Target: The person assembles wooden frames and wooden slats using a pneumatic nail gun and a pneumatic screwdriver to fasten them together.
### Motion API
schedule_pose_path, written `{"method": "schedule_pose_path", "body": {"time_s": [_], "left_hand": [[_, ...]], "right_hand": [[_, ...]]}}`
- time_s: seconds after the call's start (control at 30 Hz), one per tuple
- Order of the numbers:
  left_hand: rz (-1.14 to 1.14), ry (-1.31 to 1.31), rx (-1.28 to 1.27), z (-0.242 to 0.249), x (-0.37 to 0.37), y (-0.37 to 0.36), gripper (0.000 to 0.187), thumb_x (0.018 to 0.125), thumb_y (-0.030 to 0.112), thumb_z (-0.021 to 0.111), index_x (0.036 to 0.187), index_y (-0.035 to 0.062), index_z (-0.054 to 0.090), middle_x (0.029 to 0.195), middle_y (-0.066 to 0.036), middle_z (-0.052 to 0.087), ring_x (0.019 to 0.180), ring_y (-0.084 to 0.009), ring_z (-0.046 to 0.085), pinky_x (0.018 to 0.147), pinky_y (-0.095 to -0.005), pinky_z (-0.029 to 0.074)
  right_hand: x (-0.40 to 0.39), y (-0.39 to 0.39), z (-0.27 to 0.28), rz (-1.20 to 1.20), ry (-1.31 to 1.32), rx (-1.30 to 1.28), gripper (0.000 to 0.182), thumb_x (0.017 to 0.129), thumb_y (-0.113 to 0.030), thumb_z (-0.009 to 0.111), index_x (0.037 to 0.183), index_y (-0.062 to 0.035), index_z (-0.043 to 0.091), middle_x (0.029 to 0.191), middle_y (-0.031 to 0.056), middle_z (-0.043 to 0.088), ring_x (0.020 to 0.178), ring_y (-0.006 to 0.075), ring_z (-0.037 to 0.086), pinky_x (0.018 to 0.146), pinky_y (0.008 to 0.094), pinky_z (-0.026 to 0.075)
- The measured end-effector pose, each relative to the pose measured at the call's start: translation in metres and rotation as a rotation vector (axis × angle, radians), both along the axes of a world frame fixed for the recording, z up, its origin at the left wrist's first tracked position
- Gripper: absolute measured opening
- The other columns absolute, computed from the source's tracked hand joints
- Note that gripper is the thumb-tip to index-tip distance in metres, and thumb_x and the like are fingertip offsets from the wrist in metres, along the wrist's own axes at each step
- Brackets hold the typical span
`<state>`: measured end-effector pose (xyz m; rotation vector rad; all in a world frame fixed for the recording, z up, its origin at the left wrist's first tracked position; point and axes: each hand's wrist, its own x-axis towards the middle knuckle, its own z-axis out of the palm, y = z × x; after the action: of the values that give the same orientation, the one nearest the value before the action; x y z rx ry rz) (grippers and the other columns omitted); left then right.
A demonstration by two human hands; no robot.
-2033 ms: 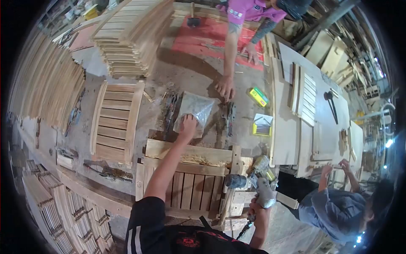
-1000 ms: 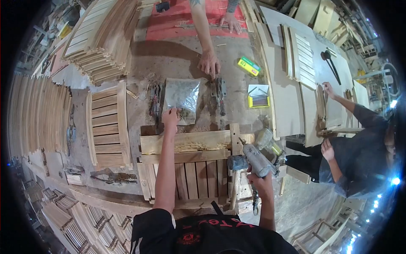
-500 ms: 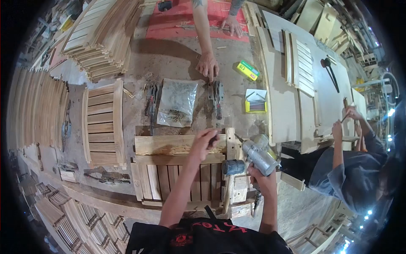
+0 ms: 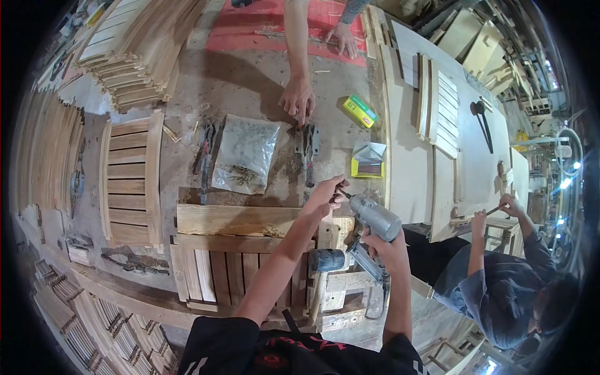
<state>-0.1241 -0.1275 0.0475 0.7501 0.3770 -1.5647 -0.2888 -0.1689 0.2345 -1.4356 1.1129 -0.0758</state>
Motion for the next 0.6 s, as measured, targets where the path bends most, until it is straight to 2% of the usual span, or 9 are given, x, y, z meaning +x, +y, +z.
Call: {"method": "schedule_pose_path", "body": {"time_s": [0.07, 0.33, 0.53, 0.6], "left_hand": [[-0.058, -0.076, -0.006, 0.002, 0.001, -0.004, 0.033, 0.096, 0.035, 0.056, 0.094, 0.0022, 0.059, 0.064, 0.001, 0.037, 0.045, -0.0083, 0.035, 0.037, -0.0238, 0.025], [-0.132, -0.144, 0.091, 0.004, 0.002, -0.006, 0.037, 0.099, 0.041, 0.049, 0.1, 0.0087, 0.067, 0.054, 0.01, 0.026, 0.041, -0.0048, 0.026, 0.038, -0.0227, 0.02], [-0.193, -0.169, 0.133, 0.006, 0.004, -0.01, 0.038, 0.099, 0.043, 0.049, 0.102, 0.0097, 0.068, 0.055, 0.01, 0.026, 0.042, -0.005, 0.025, 0.039, -0.0241, 0.022], [-0.149, -0.111, 0.138, -0.004, 0.001, -0.012, 0.037, 0.099, 0.042, 0.049, 0.1, 0.0098, 0.067, 0.056, 0.009, 0.026, 0.043, -0.0056, 0.025, 0.04, -0.0243, 0.022]], "right_hand": [[0.006, -0.003, -0.001, 0.039, 0.045, -0.051, 0.011, 0.075, -0.006, 0.067, 0.084, 0.0001, 0.063, 0.064, 0.0001, 0.059, 0.049, 0.0067, 0.053, 0.045, 0.0237, 0.042], [0.009, -0.01, -0.029, 0.005, 0.078, -0.072, 0.015, 0.075, -0.007, 0.067, 0.088, 0.001, 0.063, 0.068, 0.0019, 0.062, 0.051, 0.0072, 0.054, 0.044, 0.0251, 0.043], [0.014, -0.013, -0.034, 0.016, 0.104, -0.116, 0.02, 0.074, -0.007, 0.068, 0.091, 0.002, 0.063, 0.07, 0.0015, 0.062, 0.053, 0.0067, 0.053, 0.045, 0.0255, 0.042], [0.015, -0.012, -0.037, 0.012, 0.112, -0.127, 0.02, 0.074, -0.008, 0.068, 0.091, 0.0021, 0.063, 0.07, 0.0015, 0.062, 0.053, 0.0067, 0.053, 0.045, 0.0255, 0.042]]}}
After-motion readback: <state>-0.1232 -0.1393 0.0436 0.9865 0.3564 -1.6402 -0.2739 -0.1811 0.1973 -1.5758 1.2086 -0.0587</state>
